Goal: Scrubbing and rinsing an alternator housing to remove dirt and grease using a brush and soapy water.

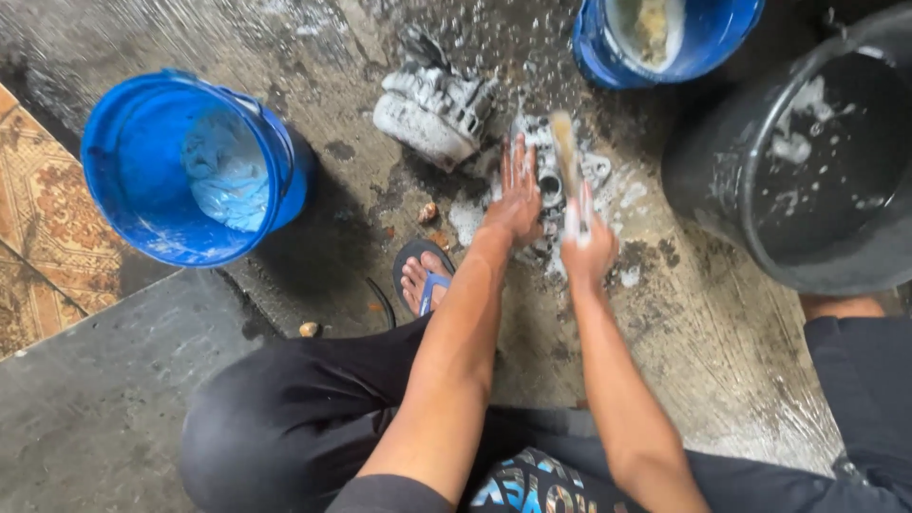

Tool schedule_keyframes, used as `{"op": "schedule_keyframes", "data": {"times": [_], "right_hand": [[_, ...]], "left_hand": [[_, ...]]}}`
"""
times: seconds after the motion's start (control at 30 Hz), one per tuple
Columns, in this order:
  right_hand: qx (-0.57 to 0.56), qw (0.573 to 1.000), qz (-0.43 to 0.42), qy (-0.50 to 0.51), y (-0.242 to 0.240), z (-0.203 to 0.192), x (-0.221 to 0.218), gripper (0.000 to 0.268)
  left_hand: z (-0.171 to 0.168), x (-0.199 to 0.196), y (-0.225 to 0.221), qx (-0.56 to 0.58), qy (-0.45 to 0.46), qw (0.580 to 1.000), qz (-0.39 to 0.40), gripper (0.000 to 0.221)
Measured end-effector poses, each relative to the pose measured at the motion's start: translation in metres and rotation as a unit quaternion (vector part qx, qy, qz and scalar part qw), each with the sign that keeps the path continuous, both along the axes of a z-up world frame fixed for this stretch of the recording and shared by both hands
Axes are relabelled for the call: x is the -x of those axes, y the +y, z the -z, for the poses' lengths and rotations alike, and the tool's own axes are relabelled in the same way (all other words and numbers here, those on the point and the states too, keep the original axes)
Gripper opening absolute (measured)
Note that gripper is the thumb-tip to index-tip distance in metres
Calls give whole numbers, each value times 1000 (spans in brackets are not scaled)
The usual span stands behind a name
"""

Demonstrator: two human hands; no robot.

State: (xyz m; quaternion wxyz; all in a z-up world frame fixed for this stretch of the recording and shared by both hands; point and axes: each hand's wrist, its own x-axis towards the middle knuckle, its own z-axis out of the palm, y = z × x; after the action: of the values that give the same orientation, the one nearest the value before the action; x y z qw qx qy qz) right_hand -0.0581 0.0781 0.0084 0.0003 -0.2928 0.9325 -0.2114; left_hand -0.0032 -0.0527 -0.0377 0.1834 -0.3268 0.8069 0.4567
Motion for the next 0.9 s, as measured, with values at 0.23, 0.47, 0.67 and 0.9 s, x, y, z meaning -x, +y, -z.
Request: {"op": "schedule_keyframes", "data": {"times": [0.23,0.47,0.67,0.9], "right_hand": [[-4,998,34,-58,68,-19,-34,21],[-9,997,13,-78,33,18,10,40],[72,997,-7,3,59,27,2,23],[56,996,-11,-66,73,-4,-14,20]], "left_hand": [[1,0,6,7,25,1000,-14,112],[6,-2,4,20,46,998,-27,111],[29,7,10,24,4,1000,-7,125],[12,6,1,-1,13,999,-29,121]]}}
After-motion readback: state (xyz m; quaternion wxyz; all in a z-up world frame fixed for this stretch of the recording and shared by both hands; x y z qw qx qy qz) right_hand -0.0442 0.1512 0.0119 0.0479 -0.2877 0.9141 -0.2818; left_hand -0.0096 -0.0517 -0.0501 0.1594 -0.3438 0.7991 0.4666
